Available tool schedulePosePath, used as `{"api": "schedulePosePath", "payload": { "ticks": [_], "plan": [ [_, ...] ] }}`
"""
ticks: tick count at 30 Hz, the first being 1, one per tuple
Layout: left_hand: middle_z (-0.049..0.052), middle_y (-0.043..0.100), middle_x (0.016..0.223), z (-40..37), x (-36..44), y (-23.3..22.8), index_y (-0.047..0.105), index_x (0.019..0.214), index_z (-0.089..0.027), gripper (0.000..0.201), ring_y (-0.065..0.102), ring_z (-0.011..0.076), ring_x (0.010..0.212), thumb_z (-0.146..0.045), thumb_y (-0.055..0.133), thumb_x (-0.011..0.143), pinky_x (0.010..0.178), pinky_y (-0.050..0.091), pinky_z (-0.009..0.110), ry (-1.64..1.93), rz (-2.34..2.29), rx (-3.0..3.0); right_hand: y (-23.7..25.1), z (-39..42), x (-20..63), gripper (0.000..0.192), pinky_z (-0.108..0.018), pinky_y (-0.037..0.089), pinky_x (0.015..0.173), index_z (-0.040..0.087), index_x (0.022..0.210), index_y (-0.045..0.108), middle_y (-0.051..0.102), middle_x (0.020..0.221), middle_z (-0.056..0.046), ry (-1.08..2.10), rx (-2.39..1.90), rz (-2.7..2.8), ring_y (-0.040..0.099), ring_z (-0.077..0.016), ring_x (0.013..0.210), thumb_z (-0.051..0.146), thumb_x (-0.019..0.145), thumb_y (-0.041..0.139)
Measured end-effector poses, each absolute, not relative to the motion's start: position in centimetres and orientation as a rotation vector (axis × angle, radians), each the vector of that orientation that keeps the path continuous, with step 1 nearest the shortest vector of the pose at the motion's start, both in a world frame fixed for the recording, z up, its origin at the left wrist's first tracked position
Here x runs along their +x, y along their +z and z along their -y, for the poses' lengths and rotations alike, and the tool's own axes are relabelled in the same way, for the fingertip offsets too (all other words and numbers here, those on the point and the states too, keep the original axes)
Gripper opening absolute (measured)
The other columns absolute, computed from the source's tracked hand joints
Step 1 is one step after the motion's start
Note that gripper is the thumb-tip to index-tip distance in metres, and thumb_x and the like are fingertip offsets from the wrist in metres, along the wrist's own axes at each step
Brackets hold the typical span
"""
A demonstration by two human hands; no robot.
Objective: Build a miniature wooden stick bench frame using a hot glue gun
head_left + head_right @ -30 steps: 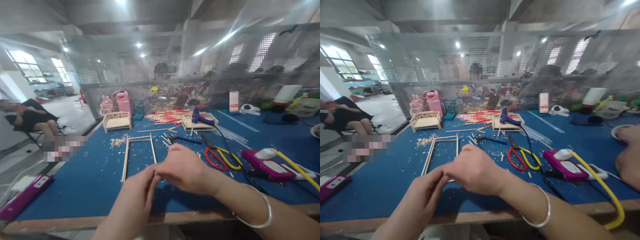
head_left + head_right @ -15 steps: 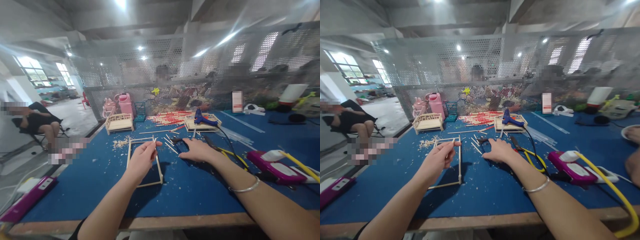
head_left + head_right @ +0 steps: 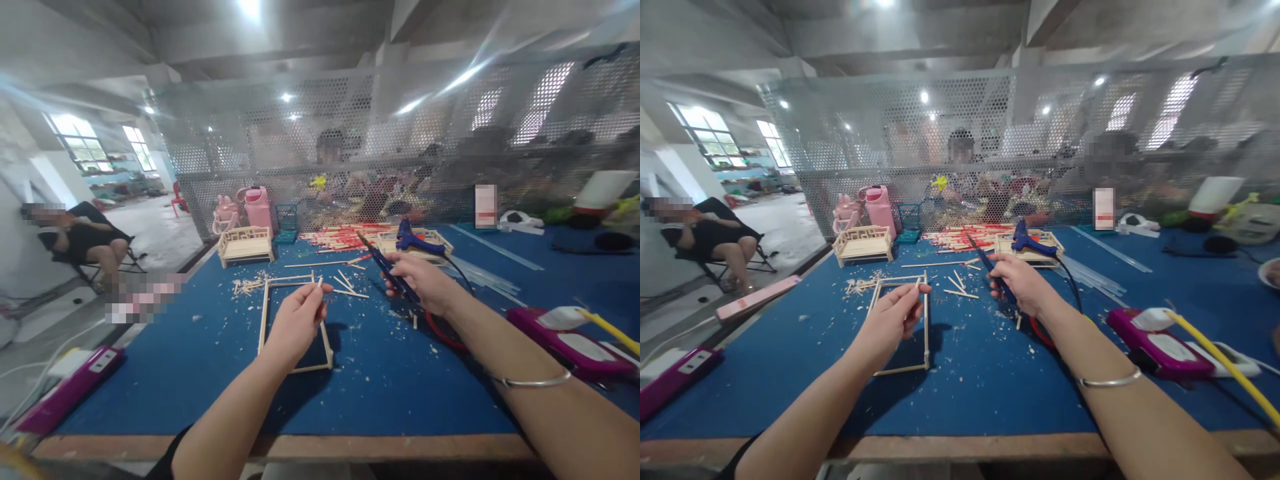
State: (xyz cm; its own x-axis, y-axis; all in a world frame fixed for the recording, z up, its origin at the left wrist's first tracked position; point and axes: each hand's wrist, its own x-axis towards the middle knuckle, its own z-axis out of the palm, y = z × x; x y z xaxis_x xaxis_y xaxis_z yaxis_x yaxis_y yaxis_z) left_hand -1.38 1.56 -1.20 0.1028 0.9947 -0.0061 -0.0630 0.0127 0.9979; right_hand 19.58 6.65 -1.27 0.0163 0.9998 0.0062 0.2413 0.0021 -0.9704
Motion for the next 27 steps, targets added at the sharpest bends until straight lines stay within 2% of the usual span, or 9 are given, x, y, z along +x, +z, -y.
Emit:
{"api": "schedulePosePath", "payload": {
  "ticks": [4,6,9,11,12,15,18,22,27],
  "plan": [
    [-0.007,0.041,0.048,-2.2,-0.8,-0.9,0.065,0.093,-0.016,0.03,0.027,0.0056,0.04,-0.04,0.051,0.082,0.04,0.017,0.019,1.103,-1.123,1.338,-1.3,-6.1,18.1,0.021,-0.03,0.042,0.05,0.021,0.082,0.05,0.054,0.069,-0.004,1.447,-1.12,1.296,0.051,-0.017,0.057,0.031,0.066,0.04],
    [-0.008,0.038,0.047,-2.5,-0.6,-0.7,0.065,0.089,-0.015,0.028,0.026,0.0059,0.04,-0.038,0.051,0.082,0.041,0.017,0.02,1.089,-1.141,1.395,-1.7,-5.9,17.5,0.019,-0.027,0.039,0.047,0.02,0.081,0.053,0.052,0.067,-0.003,1.544,-1.033,1.305,0.048,-0.0148,0.054,0.03,0.068,0.046],
    [-0.008,0.036,0.046,-2.8,-0.6,-0.6,0.065,0.084,-0.014,0.026,0.026,0.0066,0.041,-0.036,0.049,0.083,0.042,0.017,0.021,1.112,-1.173,1.424,-2.7,-5.5,17.3,0.038,-0.028,0.045,0.052,0.018,0.1,0.058,0.057,0.074,-0.002,1.386,-1.007,1.571,0.052,-0.0143,0.058,0.02,0.062,0.052],
    [-0.008,0.035,0.046,-3.0,-0.7,-0.8,0.064,0.085,-0.015,0.027,0.025,0.007,0.041,-0.036,0.047,0.084,0.043,0.017,0.021,1.146,-1.198,1.432,-3.3,-5.3,17.4,0.06,-0.036,0.051,0.072,0.018,0.119,0.053,0.063,0.094,-0.007,1.131,-1.012,1.849,0.06,-0.0195,0.08,0.013,0.059,0.051],
    [-0.008,0.034,0.046,-3.1,-0.8,-1.0,0.064,0.086,-0.016,0.028,0.025,0.0073,0.042,-0.037,0.047,0.084,0.043,0.018,0.021,1.161,-1.207,1.436,-3.6,-5.2,17.6,0.068,-0.042,0.049,0.085,0.018,0.127,0.049,0.062,0.11,-0.01,0.999,-1.011,1.978,0.06,-0.0232,0.097,0.011,0.06,0.05],
    [-0.008,0.036,0.048,-3.1,-0.9,-1.4,0.064,0.087,-0.017,0.027,0.026,0.0077,0.042,-0.038,0.047,0.083,0.045,0.02,0.022,1.191,-1.217,1.456,-4.5,-5.2,18.1,0.08,-0.051,0.028,0.108,0.021,0.143,0.031,0.035,0.147,-0.011,0.78,-0.947,2.224,0.033,-0.0274,0.134,0.008,0.066,0.048],
    [-0.007,0.038,0.05,-3.0,-0.9,-1.5,0.063,0.083,-0.017,0.027,0.029,0.0081,0.044,-0.037,0.046,0.084,0.046,0.022,0.022,1.201,-1.214,1.505,-5.0,-5.3,18.5,0.085,-0.051,0.02,0.112,0.023,0.148,0.02,0.022,0.153,-0.009,0.728,-0.884,2.322,0.02,-0.0252,0.14,0.004,0.069,0.046],
    [-0.007,0.038,0.05,-2.8,-0.9,-1.4,0.064,0.085,-0.016,0.028,0.03,0.0091,0.046,-0.036,0.044,0.086,0.047,0.024,0.022,1.192,-1.211,1.574,-4.8,-5.2,18.6,0.087,-0.05,0.019,0.112,0.022,0.149,0.014,0.019,0.154,-0.01,0.658,-0.927,2.382,0.017,-0.0252,0.14,0.003,0.069,0.046],
    [-0.006,0.036,0.051,-2.5,-1.0,-1.3,0.066,0.089,-0.015,0.03,0.029,0.0101,0.047,-0.033,0.042,0.088,0.048,0.024,0.023,1.19,-1.23,1.661,-4.4,-4.9,18.5,0.085,-0.051,0.022,0.111,0.019,0.148,0.017,0.022,0.153,-0.011,0.628,-1.004,2.416,0.017,-0.0279,0.139,0.006,0.07,0.047]
  ]
}}
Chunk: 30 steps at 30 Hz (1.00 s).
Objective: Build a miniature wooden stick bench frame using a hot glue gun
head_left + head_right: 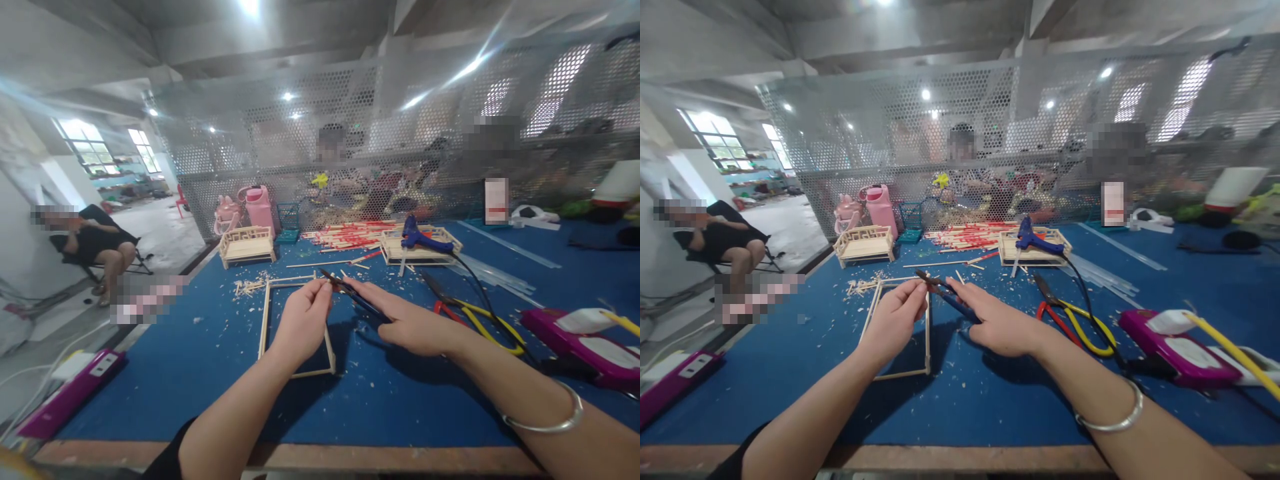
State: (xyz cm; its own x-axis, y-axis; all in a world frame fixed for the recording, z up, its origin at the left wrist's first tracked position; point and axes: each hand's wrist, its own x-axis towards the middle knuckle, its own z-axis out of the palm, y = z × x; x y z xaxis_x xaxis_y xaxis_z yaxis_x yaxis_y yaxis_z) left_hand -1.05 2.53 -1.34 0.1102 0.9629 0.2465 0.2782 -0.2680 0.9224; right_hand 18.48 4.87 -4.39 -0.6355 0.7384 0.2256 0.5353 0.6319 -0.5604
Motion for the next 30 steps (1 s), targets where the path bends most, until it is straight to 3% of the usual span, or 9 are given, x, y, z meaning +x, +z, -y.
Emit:
{"api": "schedulePosePath", "payload": {
  "ticks": [5,9,13,16,21,30],
  "plan": [
    [-0.005,0.038,0.054,-2.7,-1.3,-1.8,0.067,0.094,-0.017,0.033,0.032,0.0112,0.05,-0.039,0.044,0.087,0.051,0.028,0.022,1.212,-1.189,1.68,-4.5,-5.0,18.7,0.087,-0.049,0.021,0.111,0.022,0.148,0.018,0.022,0.153,-0.009,0.653,-0.89,2.402,0.019,-0.0249,0.139,0.004,0.067,0.045],
    [0.0,0.054,0.064,-2.7,-1.4,-2.0,0.069,0.095,-0.018,0.033,0.046,0.0133,0.06,-0.036,0.043,0.087,0.059,0.036,0.022,1.235,-1.185,1.764,-4.2,-5.0,18.1,0.082,-0.047,0.027,0.11,0.022,0.145,0.027,0.032,0.149,-0.01,0.666,-0.897,2.358,0.03,-0.024,0.136,0.008,0.067,0.047],
    [0.001,0.061,0.069,-2.2,-1.4,-1.6,0.07,0.096,-0.018,0.033,0.052,0.0146,0.065,-0.033,0.041,0.089,0.062,0.038,0.023,1.238,-1.251,1.921,-3.8,-4.3,16.7,0.059,-0.046,0.042,0.097,0.018,0.126,0.051,0.057,0.127,-0.012,0.552,-1.078,2.197,0.051,-0.0268,0.118,0.014,0.067,0.052],
    [0.001,0.061,0.069,-1.7,-1.3,-1.3,0.07,0.096,-0.018,0.034,0.05,0.0143,0.061,-0.032,0.04,0.089,0.06,0.037,0.023,1.249,-1.286,2.011,-3.5,-3.7,15.9,0.035,-0.04,0.047,0.081,0.016,0.106,0.059,0.066,0.102,-0.011,0.421,-1.132,2.129,0.06,-0.0246,0.093,0.018,0.073,0.05],
    [0.0,0.058,0.063,-1.4,-1.1,-1.1,0.07,0.096,-0.018,0.034,0.049,0.0139,0.058,-0.03,0.039,0.09,0.058,0.036,0.023,1.236,-1.321,2.046,-3.4,-3.4,15.8,0.018,-0.031,0.042,0.061,0.016,0.087,0.058,0.062,0.074,-0.006,0.296,-1.182,2.178,0.052,-0.019,0.064,0.019,0.073,0.046],
    [-0.003,0.048,0.055,-1.9,-1.0,-1.7,0.069,0.09,-0.016,0.033,0.04,0.0122,0.053,-0.032,0.04,0.088,0.054,0.031,0.023,1.214,-1.376,1.961,-3.6,-4.0,16.1,0.012,-0.027,0.035,0.058,0.018,0.076,0.055,0.059,0.066,-0.003,0.327,-1.267,2.227,0.049,-0.0163,0.059,0.02,0.073,0.044]
  ]
}}
